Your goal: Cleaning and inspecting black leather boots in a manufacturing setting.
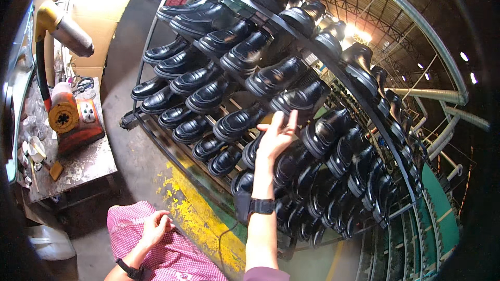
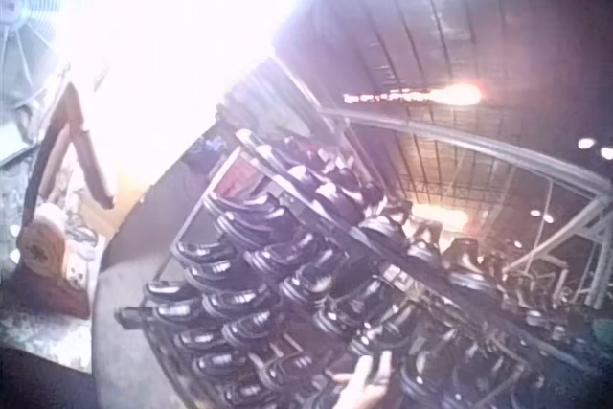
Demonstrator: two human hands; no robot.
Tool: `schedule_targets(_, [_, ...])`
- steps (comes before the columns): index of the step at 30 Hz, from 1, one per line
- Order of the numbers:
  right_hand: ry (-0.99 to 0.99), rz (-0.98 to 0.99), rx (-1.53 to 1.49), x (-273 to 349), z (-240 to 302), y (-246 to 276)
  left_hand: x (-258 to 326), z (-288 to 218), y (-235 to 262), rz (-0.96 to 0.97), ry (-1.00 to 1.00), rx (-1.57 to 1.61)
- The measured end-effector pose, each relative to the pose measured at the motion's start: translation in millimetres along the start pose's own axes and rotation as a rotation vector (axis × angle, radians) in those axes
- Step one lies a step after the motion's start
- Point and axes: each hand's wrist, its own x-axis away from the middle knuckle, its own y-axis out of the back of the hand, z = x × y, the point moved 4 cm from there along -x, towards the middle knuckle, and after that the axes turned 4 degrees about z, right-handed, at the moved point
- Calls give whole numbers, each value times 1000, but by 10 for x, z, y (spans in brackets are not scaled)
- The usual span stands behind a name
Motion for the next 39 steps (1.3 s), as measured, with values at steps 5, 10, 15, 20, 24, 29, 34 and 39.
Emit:
schedule_targets(5, [-341,175,-184,85,-21,-641,57,-30,7,19,-53,-56])
schedule_targets(10, [-560,-3,-98,-253,-141,-823,51,-133,-20,-5,-49,-87])
schedule_targets(15, [-237,-160,30,-517,-420,-869,70,-127,33,-31,-88,-151])
schedule_targets(20, [-149,-277,105,-409,-483,-570,169,-216,136,-85,-41,-61])
schedule_targets(24, [-412,-255,11,-146,-16,-816,174,-206,174,-39,-60,-99])
schedule_targets(29, [-205,-392,36,-382,-324,-767,154,-324,90,-4,-81,-176])
schedule_targets(34, [-347,-292,-385,687,582,-732,225,-205,151,-67,-109,-162])
schedule_targets(39, [-124,-66,-233,1807,576,-91,157,-384,209,-14,62,385])
